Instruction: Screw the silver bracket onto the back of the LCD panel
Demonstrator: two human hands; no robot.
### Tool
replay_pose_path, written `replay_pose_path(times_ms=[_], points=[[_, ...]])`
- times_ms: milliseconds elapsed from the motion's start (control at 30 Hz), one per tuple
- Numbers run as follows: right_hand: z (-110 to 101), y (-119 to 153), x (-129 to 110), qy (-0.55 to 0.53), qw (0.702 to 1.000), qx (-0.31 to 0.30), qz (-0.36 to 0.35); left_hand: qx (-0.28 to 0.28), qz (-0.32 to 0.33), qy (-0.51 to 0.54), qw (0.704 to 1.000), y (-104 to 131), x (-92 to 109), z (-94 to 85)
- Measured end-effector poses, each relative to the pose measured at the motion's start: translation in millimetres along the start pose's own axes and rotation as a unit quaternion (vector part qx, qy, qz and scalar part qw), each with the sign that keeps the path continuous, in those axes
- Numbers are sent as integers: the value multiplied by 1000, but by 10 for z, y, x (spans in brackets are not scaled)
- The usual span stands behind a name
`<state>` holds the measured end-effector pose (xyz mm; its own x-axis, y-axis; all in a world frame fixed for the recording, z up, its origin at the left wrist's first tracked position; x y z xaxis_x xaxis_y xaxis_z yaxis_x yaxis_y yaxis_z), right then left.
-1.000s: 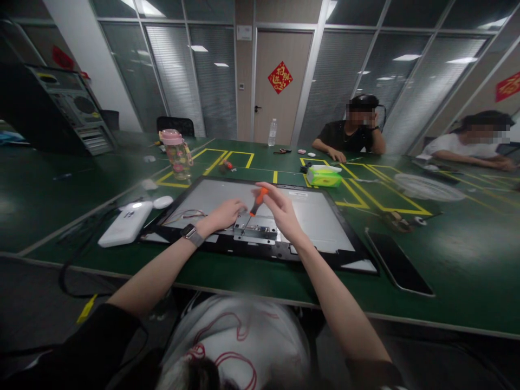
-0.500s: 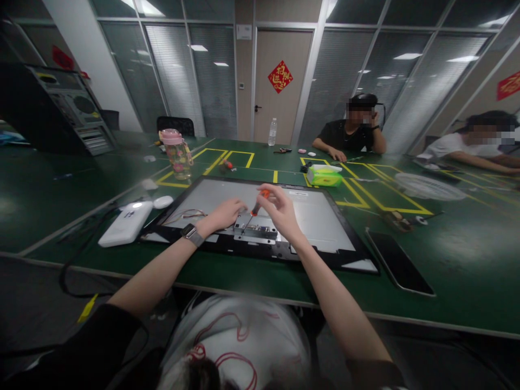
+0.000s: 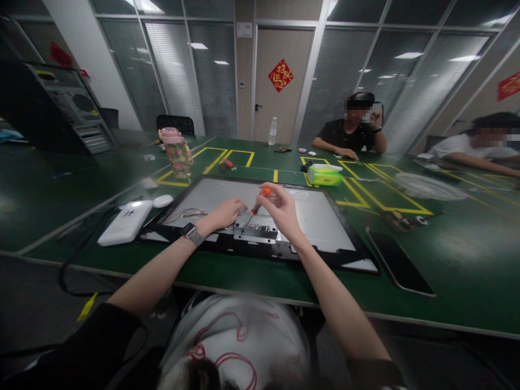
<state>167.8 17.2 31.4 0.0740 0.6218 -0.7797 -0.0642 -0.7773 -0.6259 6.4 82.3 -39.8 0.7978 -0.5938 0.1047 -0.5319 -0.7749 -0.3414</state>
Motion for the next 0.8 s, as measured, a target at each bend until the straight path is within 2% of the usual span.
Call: replay_pose_path(times_ms=[100,267,333,533,600,733,800], points=[[-14,12,-22,5,1000,18,-13,-1,-2,3,1000,6,-1,-1],[71,37,-81,-29,998,-51,-8,0,-1,8,1000,10,7,-13],[74,26,-72,-21,998,-60,6,-3,-2,9,1000,9,10,-17],[-60,-27,15,43,999,18,5,-5,-4,10,1000,13,10,-22],[-43,-17,18,24,1000,-5,4,-2,-7,11,1000,16,12,-29],[59,23,-19,-38,995,-93,20,-7,-9,11,1000,25,40,-51],[79,23,-27,-36,994,-101,24,-11,-12,12,1000,27,51,-61]])
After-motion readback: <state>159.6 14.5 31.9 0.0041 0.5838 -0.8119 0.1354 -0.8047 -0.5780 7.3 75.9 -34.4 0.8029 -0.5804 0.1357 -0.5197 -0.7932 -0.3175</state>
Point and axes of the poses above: each hand's wrist, its own y-axis away from the middle knuckle, its own z-axis out of the palm, x = y × z, the point moved 6 cm from there along -y, towards the middle knuckle, and after that the axes turned 7 degrees about x, right-handed, at the moved point
